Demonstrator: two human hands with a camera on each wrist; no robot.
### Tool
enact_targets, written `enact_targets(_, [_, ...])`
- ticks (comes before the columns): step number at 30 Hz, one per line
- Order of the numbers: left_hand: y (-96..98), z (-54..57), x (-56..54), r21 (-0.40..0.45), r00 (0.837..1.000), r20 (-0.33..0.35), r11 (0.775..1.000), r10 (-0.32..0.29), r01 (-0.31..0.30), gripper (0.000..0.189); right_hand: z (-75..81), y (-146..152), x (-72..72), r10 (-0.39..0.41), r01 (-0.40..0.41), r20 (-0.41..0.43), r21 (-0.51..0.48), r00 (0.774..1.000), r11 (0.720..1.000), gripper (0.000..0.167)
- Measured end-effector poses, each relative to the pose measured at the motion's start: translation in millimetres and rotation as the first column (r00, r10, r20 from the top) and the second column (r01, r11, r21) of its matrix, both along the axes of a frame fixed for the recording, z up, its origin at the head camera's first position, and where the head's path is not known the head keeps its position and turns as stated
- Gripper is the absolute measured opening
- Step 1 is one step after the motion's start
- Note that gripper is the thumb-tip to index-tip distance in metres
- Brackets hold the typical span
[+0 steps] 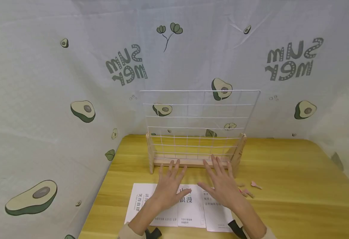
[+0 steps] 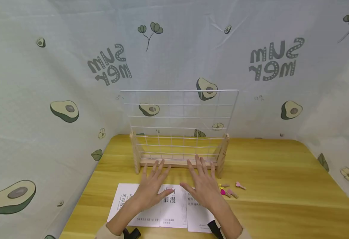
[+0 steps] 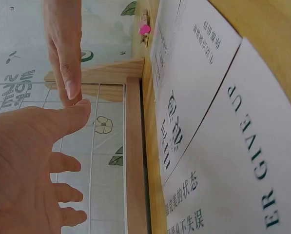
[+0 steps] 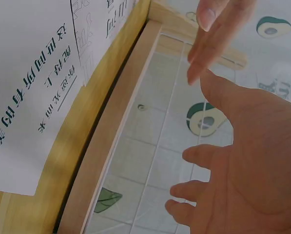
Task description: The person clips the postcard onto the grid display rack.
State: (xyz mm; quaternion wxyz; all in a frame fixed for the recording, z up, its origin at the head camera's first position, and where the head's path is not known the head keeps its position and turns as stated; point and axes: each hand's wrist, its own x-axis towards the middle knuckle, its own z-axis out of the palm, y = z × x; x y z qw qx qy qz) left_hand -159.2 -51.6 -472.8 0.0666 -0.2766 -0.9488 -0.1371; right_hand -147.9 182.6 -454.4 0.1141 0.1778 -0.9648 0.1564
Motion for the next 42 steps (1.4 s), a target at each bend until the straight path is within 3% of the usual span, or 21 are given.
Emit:
enact_targets(4, [8.9,-4.8,3.0,0.037,0.998,0.062,0.999,-0.031,0.029,0.082,-2.3,4,0.9,-0.018,0.018,0.022,0.002,1.000,1.000,0.081])
enact_targets(9, [23.1,-11.5,2.0,0.062,0.994,0.078,0.995,-0.079,0.074,0.085,-7.1,15,0.7,-0.038,0.038,0.075,-0.002,0.996,0.999,0.083])
enact_targets(15, [40.1,-19.5,-3.2,0.085,0.988,0.109,0.991,-0.108,0.099,0.089,-15.8,38,3.5,-0.077,0.077,0.076,0.004,0.994,0.997,0.081])
enact_targets(19, [51.2,-25.5,-6.7,0.082,0.991,0.087,0.992,-0.098,0.091,0.089,-24.3,57,5.1,-0.104,0.103,0.067,0.011,0.992,0.995,0.081])
enact_targets(26, [63.7,-32.7,-10.8,0.047,0.997,0.024,0.996,-0.077,0.075,0.088,-28.8,76,14.0,-0.066,0.071,0.048,-0.107,0.997,0.992,0.074])
enact_targets(30, [65.4,-35.4,-11.5,0.051,0.996,0.016,0.995,-0.088,0.087,0.086,-32.8,77,16.7,-0.063,0.073,0.080,-0.135,0.995,0.988,0.069])
enact_targets(42, [67.5,-41.6,-15.0,0.062,0.993,0.068,0.994,-0.094,0.089,0.088,-42.6,87,14.6,-0.036,0.020,-0.084,-0.175,0.996,0.984,0.056])
